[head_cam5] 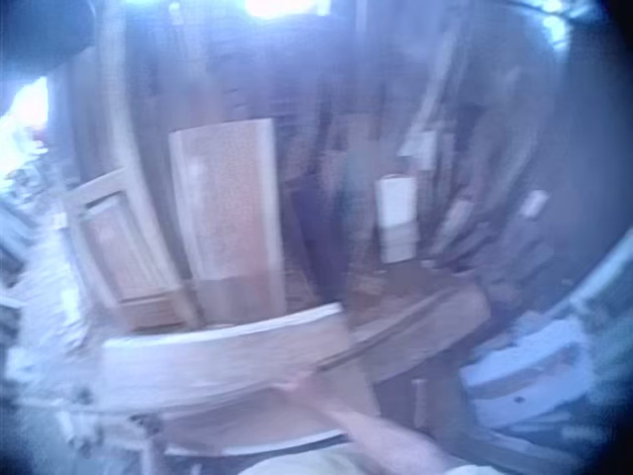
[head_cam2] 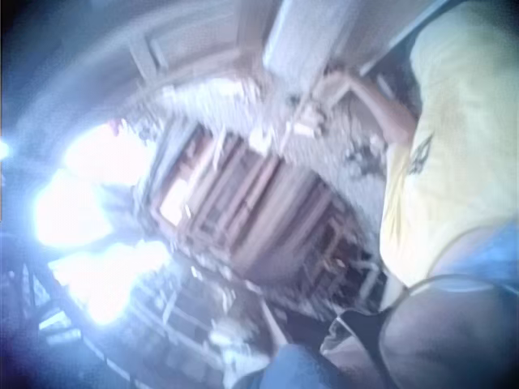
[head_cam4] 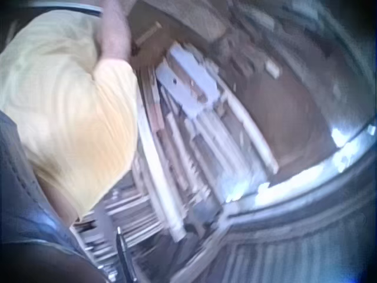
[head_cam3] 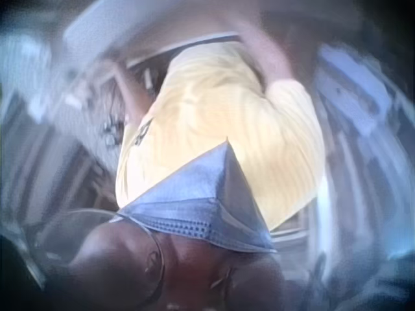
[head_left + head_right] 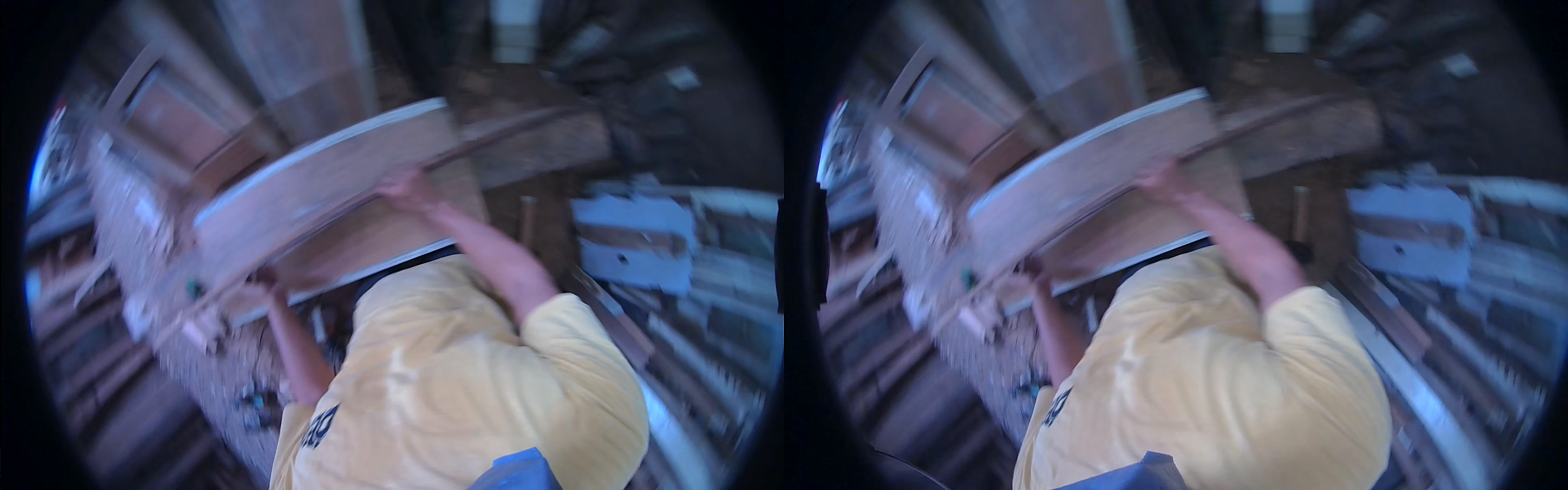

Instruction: The person measures curved and straight wood panels using a tape measure, marks them with a pencil, and fits a curved wood strip onto a panel using a hammer.

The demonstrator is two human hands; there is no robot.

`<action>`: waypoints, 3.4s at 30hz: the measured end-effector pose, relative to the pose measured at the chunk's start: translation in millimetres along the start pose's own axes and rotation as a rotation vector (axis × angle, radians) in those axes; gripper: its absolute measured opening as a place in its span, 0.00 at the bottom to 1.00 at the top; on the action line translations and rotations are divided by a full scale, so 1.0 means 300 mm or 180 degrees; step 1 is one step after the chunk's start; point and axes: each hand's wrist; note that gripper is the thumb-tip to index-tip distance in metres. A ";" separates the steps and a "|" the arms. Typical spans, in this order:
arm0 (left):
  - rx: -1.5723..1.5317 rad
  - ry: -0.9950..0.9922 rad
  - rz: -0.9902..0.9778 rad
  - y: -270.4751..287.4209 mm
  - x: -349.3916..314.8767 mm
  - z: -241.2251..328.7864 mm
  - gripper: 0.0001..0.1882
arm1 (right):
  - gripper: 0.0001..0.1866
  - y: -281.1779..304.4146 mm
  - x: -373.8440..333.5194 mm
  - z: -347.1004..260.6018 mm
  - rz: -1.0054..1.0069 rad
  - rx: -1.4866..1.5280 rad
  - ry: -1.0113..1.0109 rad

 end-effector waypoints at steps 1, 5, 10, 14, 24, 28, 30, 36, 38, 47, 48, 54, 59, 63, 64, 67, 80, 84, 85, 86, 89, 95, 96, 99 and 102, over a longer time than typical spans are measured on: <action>0.0039 -0.0184 -0.0003 0.052 0.006 -0.029 0.29 | 0.04 -0.008 0.019 -0.028 -0.0137 -0.0197 0.0019; -0.0210 0.0951 0.0477 -0.305 -0.049 0.144 0.35 | 0.03 0.011 -0.027 0.033 -0.0068 -0.0246 -0.0346; 0.0842 0.0943 0.0714 -0.393 -0.030 0.155 0.41 | 0.09 0.107 -0.024 0.021 0.0213 -0.0110 -0.0544; 0.0869 0.1288 0.0681 -0.270 0.061 0.114 0.39 | 0.12 0.346 -0.148 0.100 0.1096 -0.0406 -0.1130; 0.1902 0.1239 0.0807 -0.268 0.084 0.123 0.32 | 0.19 1.460 -1.693 1.042 0.0727 -0.1873 -0.4787; 0.1724 0.1298 0.0845 -0.237 0.165 -0.033 0.23 | 0.23 1.949 -2.191 1.149 0.0460 -0.0998 -0.4728; 0.2236 0.1463 0.0870 -0.458 0.041 0.093 0.20 | 0.22 1.842 -2.199 1.318 0.0094 -0.1904 -0.5458; 0.2215 0.1579 0.0997 -0.427 0.057 0.253 0.14 | 0.19 1.644 -2.146 1.413 0.0425 -0.2266 -0.5872; 0.2147 0.1600 0.1113 -0.408 0.057 0.246 0.15 | 0.18 1.647 -2.102 1.371 0.0691 -0.2433 -0.5943; 0.2034 0.1744 0.1160 -0.304 0.100 0.161 0.15 | 0.14 1.779 -1.664 0.885 0.3458 -0.3297 -0.4953; 0.1947 0.1772 0.1163 -0.298 0.096 0.150 0.15 | 0.18 1.800 -1.609 0.850 0.3273 -0.3284 -0.4516; 0.1601 0.1613 0.1117 -0.382 0.048 0.159 0.13 | 0.28 1.534 -0.628 0.523 0.2560 -0.0788 -0.3353; 0.1688 0.1229 0.1632 -0.428 0.030 0.130 0.23 | 0.27 0.920 -0.032 0.200 0.0565 0.1242 -0.3402; 0.1655 0.1412 0.1691 -0.426 0.001 0.143 0.30 | 0.29 0.496 0.264 0.005 -0.1502 0.2509 -0.3397; 0.1646 0.1348 0.1714 -0.403 0.014 0.113 0.31 | 0.28 0.430 0.315 -0.017 -0.1876 0.2774 -0.3367; 0.1568 0.1338 0.1644 -0.458 0.006 0.127 0.33 | 0.27 0.293 0.392 -0.029 -0.2478 0.2165 -0.3326; 0.2275 0.1166 0.1974 -0.369 0.048 -0.002 0.29 | 0.26 0.201 0.430 -0.056 -0.2507 0.1863 -0.2695; 0.2205 0.1067 0.1939 -0.367 0.041 -0.002 0.30 | 0.26 0.195 0.407 -0.048 -0.2782 0.1998 -0.2246; 0.2192 0.1152 0.1930 -0.365 0.049 0.006 0.30 | 0.26 0.197 0.412 -0.053 -0.2582 0.2000 -0.2528; 0.2193 0.1183 0.1926 -0.364 0.046 0.011 0.30 | 0.26 0.198 0.413 -0.058 -0.2473 0.2010 -0.2666; 0.1854 0.1252 0.1939 -0.408 0.031 0.055 0.30 | 0.26 0.203 0.418 -0.066 -0.2576 0.1956 -0.2308; 0.1723 0.1273 0.1845 -0.442 0.031 0.088 0.28 | 0.27 0.194 0.329 -0.061 -0.2369 0.1829 -0.2348; 0.1728 0.1261 0.1819 -0.440 0.043 0.076 0.28 | 0.26 0.198 0.310 -0.050 -0.1981 0.1823 -0.2384; 0.2205 0.1222 0.1802 -0.330 0.064 0.007 0.27 | 0.23 0.251 0.366 -0.086 -0.2380 0.1220 -0.3292; 0.1750 0.1146 0.1699 -0.381 0.064 0.029 0.29 | 0.21 0.317 0.229 0.000 -0.1757 0.0814 -0.2775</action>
Point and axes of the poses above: each hand's wrist, its own x-axis towards the middle knuckle, its own y-axis out of the back of the hand, z = x × y, and after that the axes turned 14 degrees about x, right-handed
